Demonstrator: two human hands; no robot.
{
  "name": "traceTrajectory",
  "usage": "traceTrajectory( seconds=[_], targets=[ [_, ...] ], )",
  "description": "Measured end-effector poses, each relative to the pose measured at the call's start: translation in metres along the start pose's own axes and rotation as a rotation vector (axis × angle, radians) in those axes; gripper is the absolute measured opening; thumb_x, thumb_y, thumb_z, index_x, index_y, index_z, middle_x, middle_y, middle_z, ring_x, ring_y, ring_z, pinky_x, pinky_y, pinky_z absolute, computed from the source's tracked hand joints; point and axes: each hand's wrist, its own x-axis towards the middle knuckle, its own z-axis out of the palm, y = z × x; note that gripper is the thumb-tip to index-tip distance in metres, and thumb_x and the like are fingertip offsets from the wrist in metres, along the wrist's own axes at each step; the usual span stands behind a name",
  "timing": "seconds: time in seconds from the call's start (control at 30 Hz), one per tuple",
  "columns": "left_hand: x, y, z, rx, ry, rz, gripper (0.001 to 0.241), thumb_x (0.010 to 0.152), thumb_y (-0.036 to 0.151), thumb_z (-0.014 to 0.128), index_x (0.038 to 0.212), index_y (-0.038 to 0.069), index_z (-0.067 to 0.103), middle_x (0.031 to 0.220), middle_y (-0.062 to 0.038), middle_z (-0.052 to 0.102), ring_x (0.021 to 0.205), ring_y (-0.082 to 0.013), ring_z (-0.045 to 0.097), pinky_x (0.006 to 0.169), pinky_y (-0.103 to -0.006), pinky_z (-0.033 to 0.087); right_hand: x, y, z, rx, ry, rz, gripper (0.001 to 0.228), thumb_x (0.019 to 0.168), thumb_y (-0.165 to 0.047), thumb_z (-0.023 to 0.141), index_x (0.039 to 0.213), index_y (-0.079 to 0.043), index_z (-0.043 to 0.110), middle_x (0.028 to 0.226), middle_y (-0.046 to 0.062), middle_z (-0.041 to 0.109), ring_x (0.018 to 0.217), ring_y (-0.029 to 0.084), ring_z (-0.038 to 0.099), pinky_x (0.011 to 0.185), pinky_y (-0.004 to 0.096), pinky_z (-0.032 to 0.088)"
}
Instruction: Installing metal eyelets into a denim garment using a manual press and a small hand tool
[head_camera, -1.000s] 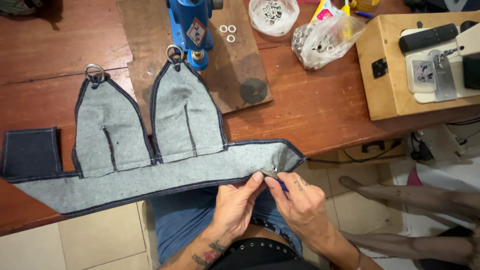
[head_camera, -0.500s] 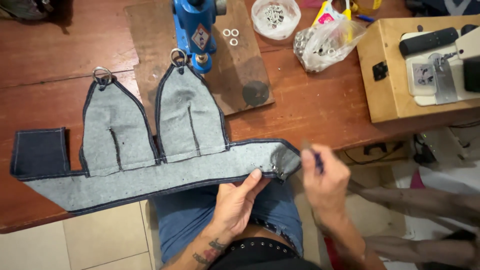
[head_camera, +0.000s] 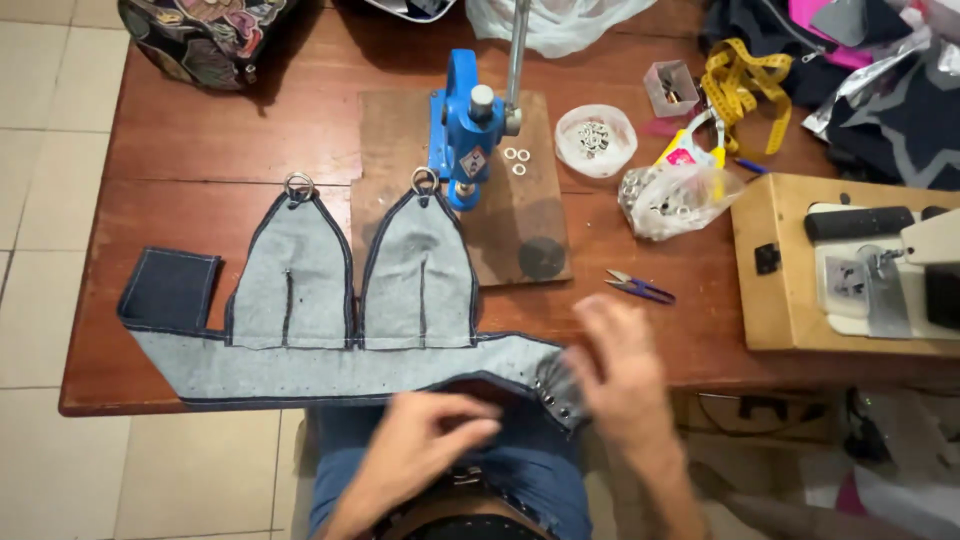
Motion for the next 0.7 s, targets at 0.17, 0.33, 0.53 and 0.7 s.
traceTrajectory(
  seconds=[0.17, 0.33, 0.53, 0.7],
  targets=[
    [-0.020, -0.053, -0.074, 0.965, 0.409, 0.601, 0.060, 0.112, 0.047, 0.078, 0.166, 0.025, 0.064, 0.173, -0.001, 0.065, 0.149, -0.0200, 0.065, 0.122, -0.0476, 0.048, -0.016, 0.003, 0.043, -0.390, -0.085, -0.190, 0.077, 0.116, -0.053, 0.076, 0.183, -0.021, 0.055, 0.190, 0.014, 0.053, 0.178, 0.038, 0.050, 0.146, 0.077, 0.034],
    [-0.027, -0.131, -0.147, 1.309, 0.381, 0.446, 0.084, 0.109, 0.058, 0.061, 0.190, 0.043, 0.043, 0.201, 0.015, 0.040, 0.184, -0.0077, 0.037, 0.146, -0.0642, 0.024, 0.038, 0.008, 0.048, -0.359, -0.153, -0.255, 0.081, 0.110, -0.059, 0.084, 0.179, -0.022, 0.060, 0.188, 0.017, 0.053, 0.180, 0.040, 0.045, 0.145, 0.073, 0.033],
    [-0.024, -0.108, -0.166, 1.352, 0.444, 0.344, 0.083, 0.107, 0.059, 0.064, 0.186, 0.040, 0.050, 0.200, 0.014, 0.047, 0.188, -0.0172, 0.040, 0.141, -0.0729, 0.040, 0.128, 0.020, -0.022, -0.591, 0.353, -0.552, 0.017, 0.131, -0.013, 0.066, 0.118, -0.011, 0.077, 0.099, 0.002, 0.072, 0.079, 0.015, 0.067, 0.065, 0.031, 0.060],
    [-0.008, -0.062, -0.120, 0.962, 0.647, 0.686, 0.051, 0.115, 0.013, 0.084, 0.165, 0.015, 0.075, 0.176, -0.011, 0.074, 0.167, -0.0354, 0.069, 0.150, -0.0677, 0.040, 0.165, 0.140, -0.071, -0.301, -0.028, -0.048, 0.019, 0.104, -0.005, 0.085, 0.123, -0.004, 0.091, 0.130, 0.016, 0.090, 0.121, 0.039, 0.080, 0.112, 0.049, 0.059]
  ],
)
